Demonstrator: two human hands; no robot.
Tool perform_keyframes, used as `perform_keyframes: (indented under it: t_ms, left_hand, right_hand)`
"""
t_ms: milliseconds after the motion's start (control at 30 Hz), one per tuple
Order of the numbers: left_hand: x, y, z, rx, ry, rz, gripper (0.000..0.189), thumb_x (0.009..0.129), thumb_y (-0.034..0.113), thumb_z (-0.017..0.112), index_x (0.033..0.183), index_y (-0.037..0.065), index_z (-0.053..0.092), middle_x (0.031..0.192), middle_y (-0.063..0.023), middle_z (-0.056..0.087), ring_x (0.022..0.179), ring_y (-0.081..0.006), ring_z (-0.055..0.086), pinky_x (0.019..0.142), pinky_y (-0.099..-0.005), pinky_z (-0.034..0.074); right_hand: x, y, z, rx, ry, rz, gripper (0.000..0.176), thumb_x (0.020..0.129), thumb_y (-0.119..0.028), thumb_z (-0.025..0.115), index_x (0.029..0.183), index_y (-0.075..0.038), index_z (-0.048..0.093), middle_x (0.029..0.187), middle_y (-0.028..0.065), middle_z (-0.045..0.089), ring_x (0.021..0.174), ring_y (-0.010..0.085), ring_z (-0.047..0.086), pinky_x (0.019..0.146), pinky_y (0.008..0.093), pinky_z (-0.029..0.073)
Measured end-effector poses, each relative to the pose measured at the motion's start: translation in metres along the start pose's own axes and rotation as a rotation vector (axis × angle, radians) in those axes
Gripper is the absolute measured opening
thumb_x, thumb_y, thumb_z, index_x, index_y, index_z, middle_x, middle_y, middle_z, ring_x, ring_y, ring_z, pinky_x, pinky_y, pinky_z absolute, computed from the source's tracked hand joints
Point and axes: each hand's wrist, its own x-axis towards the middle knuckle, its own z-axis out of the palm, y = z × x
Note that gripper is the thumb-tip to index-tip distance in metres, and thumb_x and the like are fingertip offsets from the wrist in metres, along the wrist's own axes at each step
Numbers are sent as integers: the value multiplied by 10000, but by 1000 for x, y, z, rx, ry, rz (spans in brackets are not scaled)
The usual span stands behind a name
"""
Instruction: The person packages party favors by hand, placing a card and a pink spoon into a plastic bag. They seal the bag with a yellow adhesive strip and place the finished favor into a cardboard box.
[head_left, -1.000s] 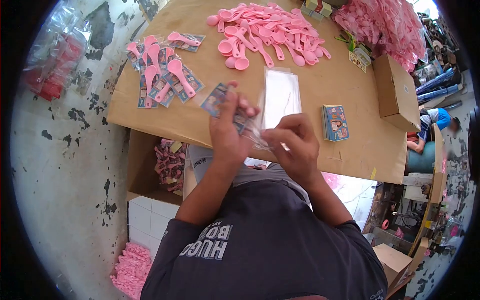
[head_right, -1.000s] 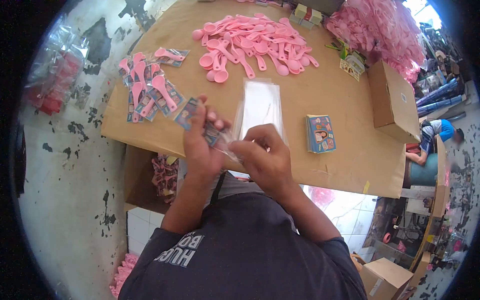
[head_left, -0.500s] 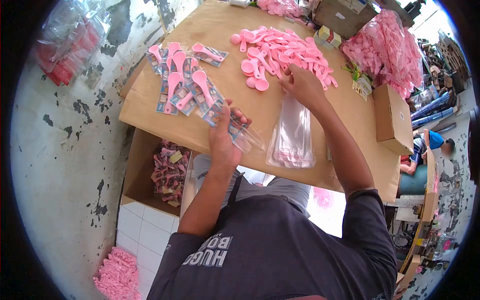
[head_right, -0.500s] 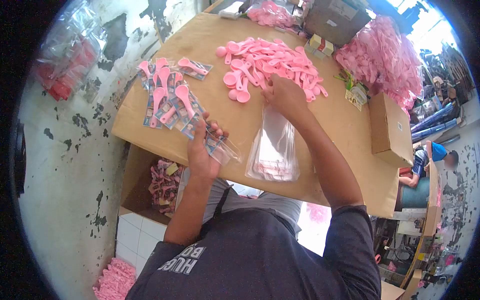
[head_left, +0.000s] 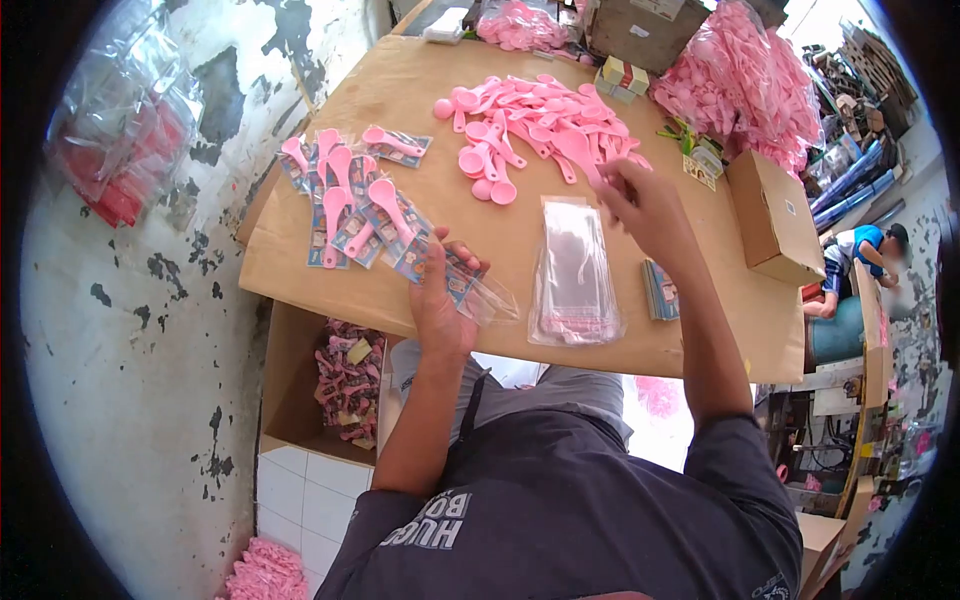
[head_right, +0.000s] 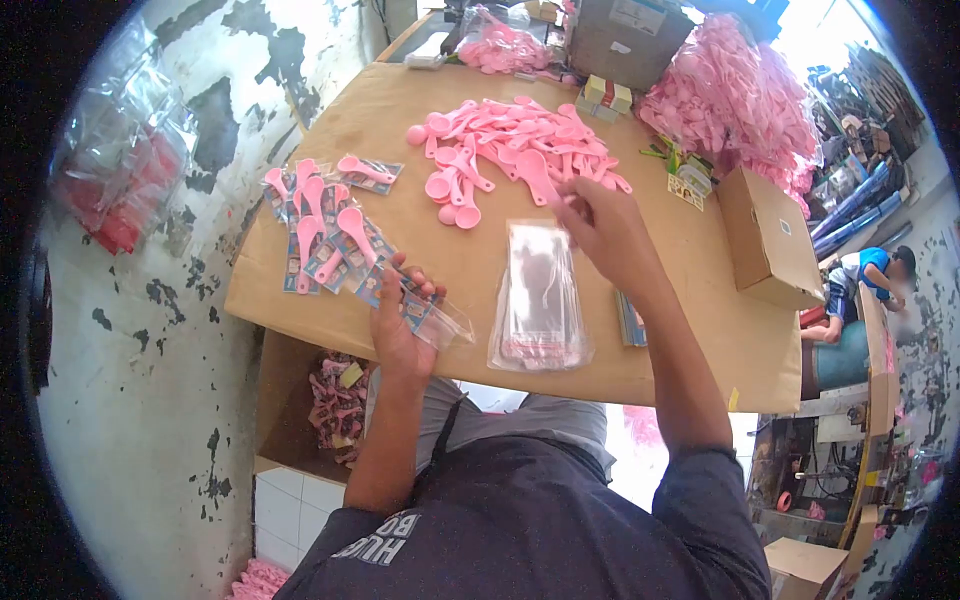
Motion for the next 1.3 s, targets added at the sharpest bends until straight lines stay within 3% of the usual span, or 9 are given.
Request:
perform_keyframes:
  t_ms: [100, 333, 533, 733, 800, 900, 1067, 1133, 1300]
  left_hand:
    - [0, -3, -7, -15, -30, 21, 421, 1064, 322, 619, 1359, 46, 500, 956, -43, 610, 863, -151, 618, 862, -389, 564]
    - [2, -1, -15, -158, -147, 51, 378, 1072, 321, 602, 1351, 78, 526, 1000, -50, 615, 906, -163, 626, 933, -407, 545]
    - [-9, 0, -2, -116, -242, 50, 445, 1064, 382, 597, 1380, 84, 499, 1017, -63, 621, 938, -172, 638, 998, -430, 539]
    - [-47, -7, 34, 5, -302, -29, 470, 1085, 407, 546, 1408, 73, 478, 1019, -62, 597, 954, -164, 621, 1018, -404, 514]
    - [-51, -10, 34, -15, -293, -45, 470, 1087, 406, 543, 1412, 74, 476, 1012, -59, 594, 954, -162, 622, 1024, -405, 515]
    - [-60, -17, 36, -93, -267, -122, 470, 1090, 404, 535, 1417, 73, 471, 1007, -54, 588, 954, -158, 624, 1019, -407, 524]
    - [-81, -36, 43, -249, -265, -296, 462, 1100, 399, 512, 1418, 67, 463, 1025, -59, 583, 953, -158, 627, 986, -412, 544]
    - [-87, -42, 44, -260, -333, -389, 444, 1109, 388, 493, 1411, 64, 464, 1033, -65, 581, 954, -164, 626, 951, -394, 555]
    - [-87, -44, 45, -247, -343, -386, 427, 1115, 350, 486, 1416, 48, 459, 1059, -81, 595, 1010, -185, 635, 969, -379, 559]
  right_hand:
    - [-77, -14, -3, 306, -54, 172, 236, 1018, -146, 669, 1200, 4, 684, 796, 14, 669, 671, 67, 610, 595, 239, 482]
    - [-187, -9, 42, 641, -275, 445, 280, 1013, -43, 654, 1288, 13, 664, 955, 51, 721, 760, 84, 641, 659, 241, 529]
    - [-180, -24, 51, 596, -278, 384, 290, 1000, -36, 661, 1281, 36, 670, 932, 47, 719, 754, 75, 625, 665, 240, 521]
    - [-171, -23, 58, 608, -340, 230, 303, 1009, -49, 653, 1305, 13, 652, 1053, 78, 740, 881, 123, 705, 757, 292, 589]
    - [-173, -23, 63, 855, -210, 120, 300, 1006, -39, 657, 1293, 44, 629, 1081, 94, 727, 931, 137, 710, 787, 292, 591]
    - [-176, -30, 63, 1043, -126, 181, 266, 994, -27, 676, 1232, 55, 589, 1047, 89, 702, 937, 128, 700, 777, 270, 581]
    - [-185, -20, 74, 934, 18, 203, 269, 942, -30, 749, 1082, -21, 519, 960, 36, 641, 837, 79, 640, 697, 225, 541]
    - [-186, -11, 89, 819, 183, 77, 311, 910, -43, 791, 1062, -34, 521, 954, 15, 620, 805, 66, 598, 665, 220, 517]
    - [-184, -27, 75, 643, 362, 10, 440, 841, -29, 829, 1224, -51, 615, 971, 64, 621, 885, 118, 604, 705, 265, 523]
